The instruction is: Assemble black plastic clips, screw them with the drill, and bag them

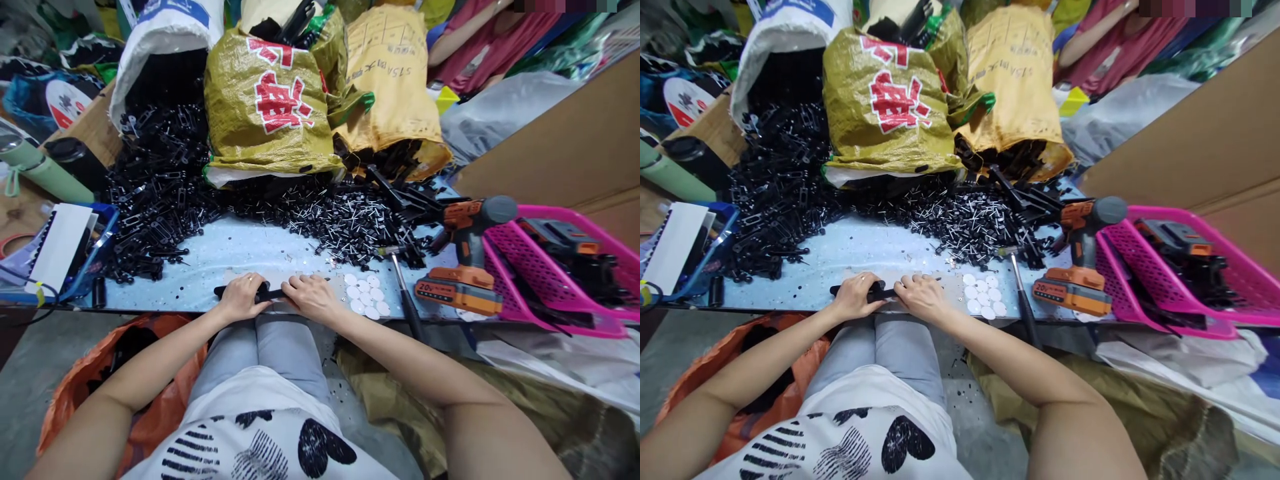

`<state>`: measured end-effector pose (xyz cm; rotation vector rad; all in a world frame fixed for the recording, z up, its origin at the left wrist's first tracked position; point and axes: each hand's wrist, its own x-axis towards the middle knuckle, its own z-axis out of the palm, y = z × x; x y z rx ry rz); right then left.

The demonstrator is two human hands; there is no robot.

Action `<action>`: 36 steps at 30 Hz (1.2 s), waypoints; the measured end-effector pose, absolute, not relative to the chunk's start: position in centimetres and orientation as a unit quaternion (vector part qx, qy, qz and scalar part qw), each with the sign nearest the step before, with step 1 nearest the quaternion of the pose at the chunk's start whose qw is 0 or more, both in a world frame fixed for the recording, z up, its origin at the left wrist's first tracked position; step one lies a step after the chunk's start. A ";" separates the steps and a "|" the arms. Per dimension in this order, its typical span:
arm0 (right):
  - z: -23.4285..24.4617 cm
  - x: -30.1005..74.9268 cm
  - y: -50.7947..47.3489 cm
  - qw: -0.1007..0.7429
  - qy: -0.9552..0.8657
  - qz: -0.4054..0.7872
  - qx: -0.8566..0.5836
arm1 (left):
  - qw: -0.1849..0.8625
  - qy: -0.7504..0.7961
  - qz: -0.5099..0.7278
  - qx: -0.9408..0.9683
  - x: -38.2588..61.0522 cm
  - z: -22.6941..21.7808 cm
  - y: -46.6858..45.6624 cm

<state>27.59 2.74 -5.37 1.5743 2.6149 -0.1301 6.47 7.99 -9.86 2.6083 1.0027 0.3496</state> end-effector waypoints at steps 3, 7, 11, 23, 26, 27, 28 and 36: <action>-5.6 28.3 3.7 0.045 0.870 -0.039 0.490 | 0.159 0.355 0.123 0.913 6.3 -9.9 7.9; -7.6 30.5 4.9 0.028 0.879 -0.053 0.474 | 0.220 0.329 0.082 0.915 7.9 -9.7 10.9; -9.4 32.4 4.8 -0.001 0.867 -0.064 0.494 | 0.205 0.461 0.137 0.853 11.5 -9.1 18.8; -8.8 32.7 18.6 -0.041 0.702 0.056 0.708 | 0.079 0.511 0.024 0.855 13.1 -10.7 25.2; -9.0 31.9 21.2 0.002 0.691 0.046 0.721 | 0.065 0.543 0.013 0.837 11.2 -10.8 24.8; -9.1 31.7 21.5 0.010 0.692 0.041 0.721 | 0.059 0.556 0.013 0.829 10.6 -10.7 24.6; -9.1 31.6 21.6 0.014 0.693 0.037 0.720 | 0.053 0.565 0.018 0.823 10.0 -10.5 24.4; -9.1 29.4 21.4 -0.027 0.785 0.052 0.616 | 0.137 0.538 0.048 0.830 10.2 -10.4 23.0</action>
